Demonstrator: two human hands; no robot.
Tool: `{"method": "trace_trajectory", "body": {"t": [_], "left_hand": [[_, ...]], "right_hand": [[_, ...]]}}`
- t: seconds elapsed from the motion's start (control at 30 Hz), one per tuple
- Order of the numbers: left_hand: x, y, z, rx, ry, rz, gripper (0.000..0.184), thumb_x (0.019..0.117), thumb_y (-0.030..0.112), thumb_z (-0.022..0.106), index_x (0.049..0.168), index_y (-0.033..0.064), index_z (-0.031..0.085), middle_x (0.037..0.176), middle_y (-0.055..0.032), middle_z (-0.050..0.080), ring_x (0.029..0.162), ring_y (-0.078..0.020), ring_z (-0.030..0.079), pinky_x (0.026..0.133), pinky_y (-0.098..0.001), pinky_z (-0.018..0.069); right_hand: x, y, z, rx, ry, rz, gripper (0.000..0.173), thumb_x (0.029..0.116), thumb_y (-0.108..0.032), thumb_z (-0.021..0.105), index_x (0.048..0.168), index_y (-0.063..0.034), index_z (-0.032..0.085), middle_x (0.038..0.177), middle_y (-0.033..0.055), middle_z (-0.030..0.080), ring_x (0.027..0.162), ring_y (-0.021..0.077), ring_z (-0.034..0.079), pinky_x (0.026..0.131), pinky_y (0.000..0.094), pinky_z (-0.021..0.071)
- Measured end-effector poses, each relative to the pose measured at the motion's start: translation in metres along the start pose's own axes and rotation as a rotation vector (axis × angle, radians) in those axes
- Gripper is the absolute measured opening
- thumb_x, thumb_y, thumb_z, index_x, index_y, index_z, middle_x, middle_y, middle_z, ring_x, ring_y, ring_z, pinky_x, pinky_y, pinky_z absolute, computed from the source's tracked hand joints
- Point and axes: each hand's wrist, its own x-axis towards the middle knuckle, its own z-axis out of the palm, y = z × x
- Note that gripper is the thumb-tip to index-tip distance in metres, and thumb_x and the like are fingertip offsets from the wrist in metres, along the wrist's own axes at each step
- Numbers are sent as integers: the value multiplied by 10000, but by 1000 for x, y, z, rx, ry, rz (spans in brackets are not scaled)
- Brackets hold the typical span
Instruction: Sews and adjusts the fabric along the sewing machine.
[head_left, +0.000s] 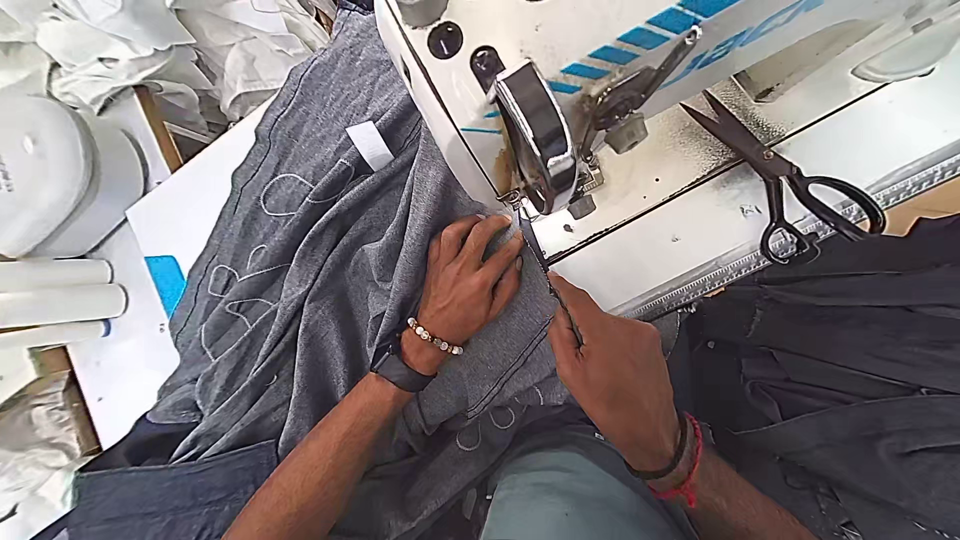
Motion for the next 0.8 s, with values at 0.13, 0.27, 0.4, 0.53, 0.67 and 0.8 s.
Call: {"method": "trace_trajectory", "body": {"t": [0.13, 0.27, 0.4, 0.53, 0.67, 0.8], "left_hand": [[13, -23, -6, -8, 20, 153, 297, 1011, 372, 583, 1199, 244, 775, 1310, -71, 664, 1237, -311, 554, 1019, -500, 393], [20, -27, -13, 17, 42, 260, 258, 1002, 341, 611, 1114, 208, 802, 1248, -70, 705, 1200, -311, 600, 1028, -505, 426], [2, 15, -7, -152, -45, -125, 350, 1016, 289, 504, 1268, 159, 709, 1449, -42, 589, 1397, -270, 479, 1125, -475, 410], [-6, -4, -1, -146, -51, -64, 392, 1051, 342, 472, 1392, 260, 647, 1552, 10, 509, 1470, -234, 406, 1165, -485, 355], [-8, -10, -3, -131, -29, 49, 387, 1041, 356, 482, 1388, 338, 651, 1537, -26, 520, 1455, -276, 415, 1163, -510, 347], [-7, -2, 0, -168, 12, 152, 379, 1019, 314, 499, 1346, 324, 691, 1444, -69, 595, 1373, -295, 500, 1125, -508, 392]], "right_hand": [[23, -7, -2, -59, -20, -21, 360, 963, -172, 529, 1236, -72, 741, 533, -1, 550, 433, 176, 519, 402, 351, 378], [46, -13, -1, -104, -107, -23, 322, 983, -204, 512, 1199, -108, 731, 535, 4, 520, 453, 211, 536, 411, 379, 379], [65, 7, 12, 44, -112, -3, 435, 972, -317, 576, 1367, -153, 655, 572, -4, 537, 466, 198, 515, 420, 400, 401], [86, 32, 11, -15, -200, -39, 402, 1012, -479, 567, 1200, -147, 694, 629, 38, 587, 546, 253, 593, 470, 459, 460], [65, 63, -15, 8, -245, -120, 424, 974, -488, 611, 1262, -183, 673, 578, -24, 556, 476, 174, 534, 448, 428, 457], [6, 79, -36, 25, -318, -205, 395, 956, -309, 618, 1315, -151, 665, 705, 17, 670, 537, 183, 611, 477, 435, 509]]}}
